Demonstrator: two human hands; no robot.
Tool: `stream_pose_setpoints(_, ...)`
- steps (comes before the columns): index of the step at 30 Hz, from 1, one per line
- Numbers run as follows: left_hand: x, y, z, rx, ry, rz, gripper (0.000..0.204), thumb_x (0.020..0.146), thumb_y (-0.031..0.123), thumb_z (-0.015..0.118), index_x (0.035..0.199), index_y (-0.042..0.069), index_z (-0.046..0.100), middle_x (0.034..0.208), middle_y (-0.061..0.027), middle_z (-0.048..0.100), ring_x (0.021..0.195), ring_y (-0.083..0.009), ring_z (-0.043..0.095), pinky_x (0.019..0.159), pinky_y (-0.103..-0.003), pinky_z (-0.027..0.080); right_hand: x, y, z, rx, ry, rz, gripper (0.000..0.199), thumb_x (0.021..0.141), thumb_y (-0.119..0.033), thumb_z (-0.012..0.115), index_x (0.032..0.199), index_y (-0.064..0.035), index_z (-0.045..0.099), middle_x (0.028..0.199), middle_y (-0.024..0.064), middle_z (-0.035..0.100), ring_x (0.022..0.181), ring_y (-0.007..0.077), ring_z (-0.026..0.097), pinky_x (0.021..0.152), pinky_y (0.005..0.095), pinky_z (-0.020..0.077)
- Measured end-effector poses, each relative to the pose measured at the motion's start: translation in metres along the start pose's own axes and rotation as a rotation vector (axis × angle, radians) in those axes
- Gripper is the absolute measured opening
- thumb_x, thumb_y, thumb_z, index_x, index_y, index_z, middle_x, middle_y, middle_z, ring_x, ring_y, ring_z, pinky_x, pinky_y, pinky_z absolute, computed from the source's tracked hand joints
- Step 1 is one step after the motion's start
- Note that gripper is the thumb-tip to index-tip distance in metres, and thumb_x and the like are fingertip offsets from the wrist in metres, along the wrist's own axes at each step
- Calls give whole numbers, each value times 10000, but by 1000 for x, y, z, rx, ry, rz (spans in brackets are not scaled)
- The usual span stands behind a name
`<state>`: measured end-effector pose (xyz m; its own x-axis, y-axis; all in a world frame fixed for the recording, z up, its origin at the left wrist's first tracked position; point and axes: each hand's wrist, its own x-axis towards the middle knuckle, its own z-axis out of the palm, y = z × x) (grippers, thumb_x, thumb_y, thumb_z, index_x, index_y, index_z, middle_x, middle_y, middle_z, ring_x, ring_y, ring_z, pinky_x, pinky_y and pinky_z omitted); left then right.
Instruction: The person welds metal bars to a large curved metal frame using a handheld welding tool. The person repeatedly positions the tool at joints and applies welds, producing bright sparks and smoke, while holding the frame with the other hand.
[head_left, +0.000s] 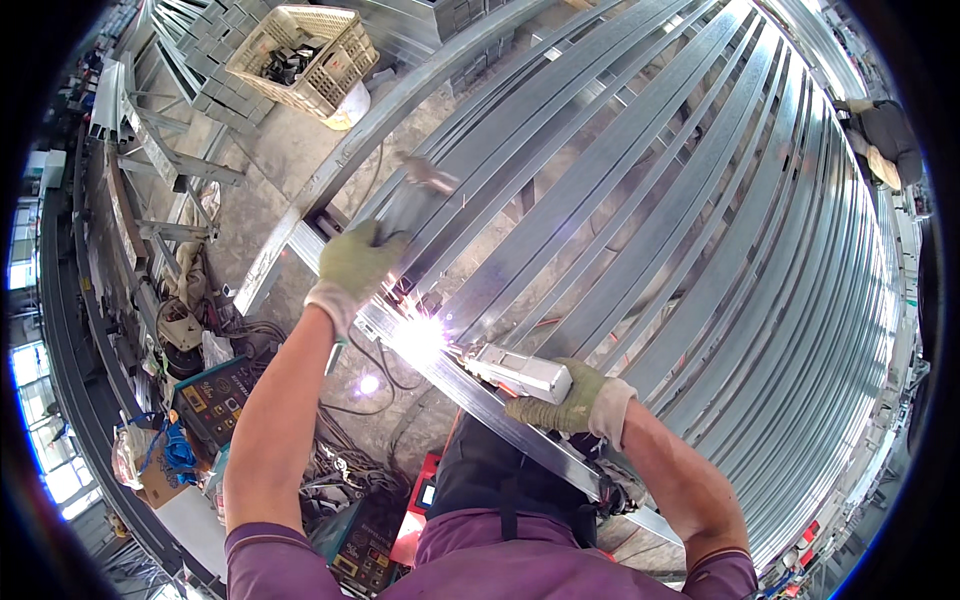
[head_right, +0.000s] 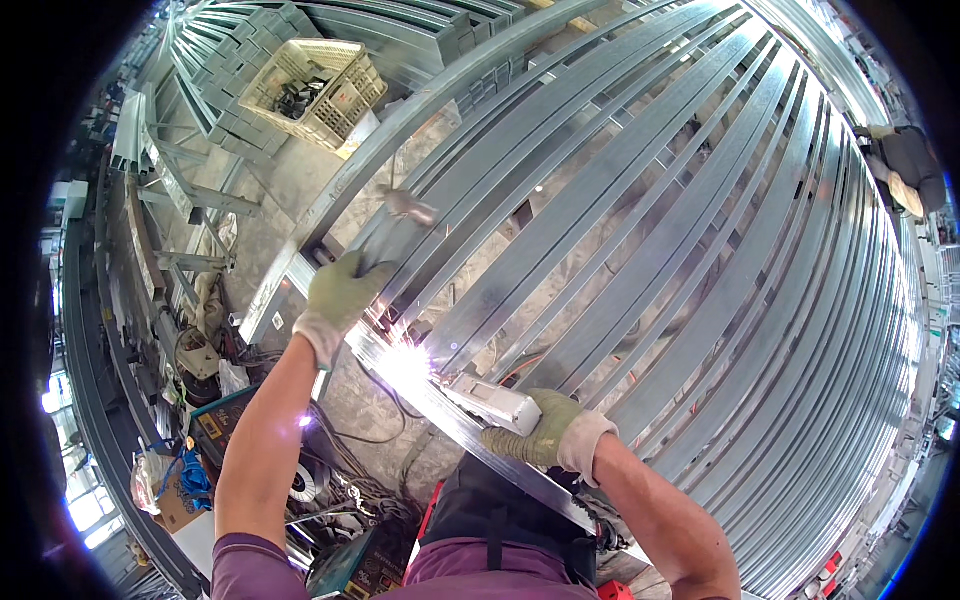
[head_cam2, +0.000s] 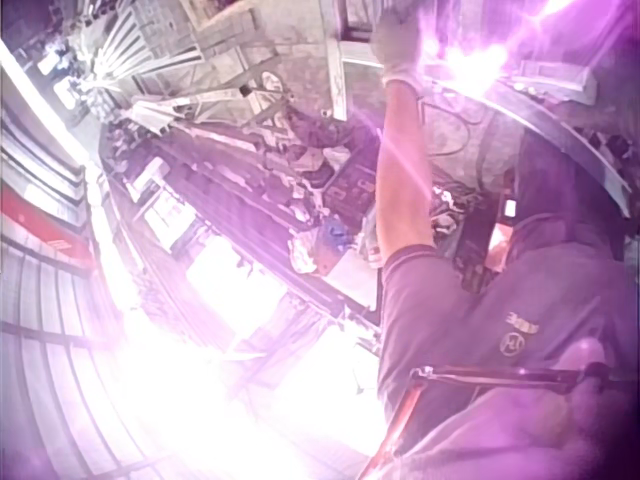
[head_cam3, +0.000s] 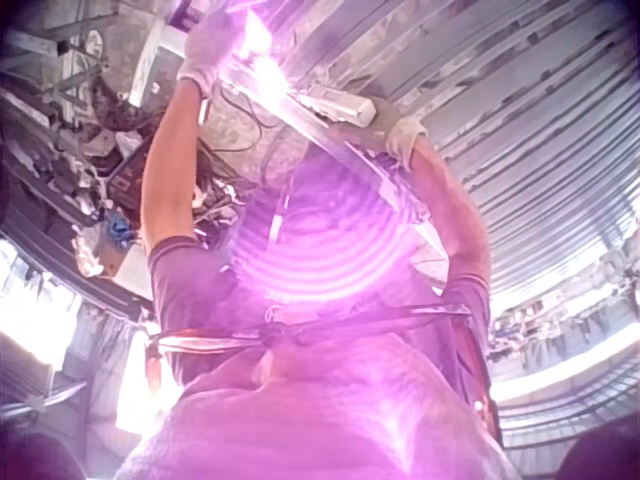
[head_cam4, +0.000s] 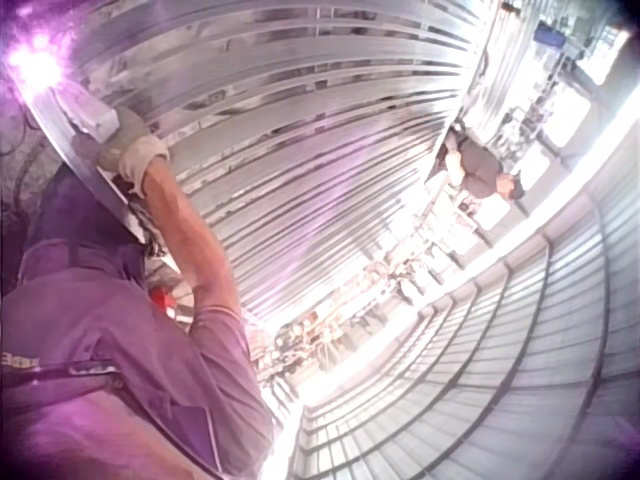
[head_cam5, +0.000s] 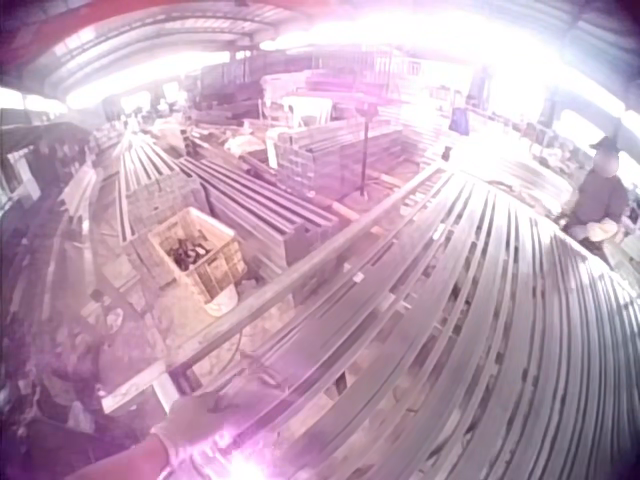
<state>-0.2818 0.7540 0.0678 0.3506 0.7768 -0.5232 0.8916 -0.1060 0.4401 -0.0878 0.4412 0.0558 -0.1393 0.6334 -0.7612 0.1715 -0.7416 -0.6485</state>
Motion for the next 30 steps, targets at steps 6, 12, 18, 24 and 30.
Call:
stream_pose_setpoints(6,0,-107,9,-254,228,-132,432,1022,458,787,961,32,750,715,-61,678,629,-153,624,609,-367,499,-6,-13,-2,-22,5,68,808,838,-608,940,1368,-38,724,1281,160,783,1180,288,747,1019,406,593)
stream_pose_setpoints(12,-2,-130,23,-482,270,-147,381,1032,387,814,921,33,730,658,-12,654,551,-110,571,518,-316,424,-16,-25,-7,73,-35,124,851,832,-622,942,1411,-43,711,1331,150,777,1220,283,741,1035,404,590)
stream_pose_setpoints(18,0,-131,28,-585,275,-154,327,1047,337,808,921,48,721,663,-12,661,541,-96,575,498,-295,410,-13,-13,-5,17,-14,143,812,846,-577,950,1422,-54,714,1341,142,782,1242,258,736,1045,389,584)
stream_pose_setpoints(24,0,-128,26,-608,264,-173,326,1046,329,810,928,50,690,656,-19,650,527,-94,560,484,-302,399,-19,-22,-7,74,-29,134,806,849,-577,945,1424,-61,716,1340,144,782,1236,267,738,1060,384,581)
stream_pose_setpoints(30,2,-132,28,-648,266,-167,309,1050,324,804,945,51,704,659,-14,650,521,-89,552,478,-296,392,-20,-23,-8,14,-28,161,804,860,-536,954,1443,-48,694,1340,132,783,1227,232,741,1055,376,585)
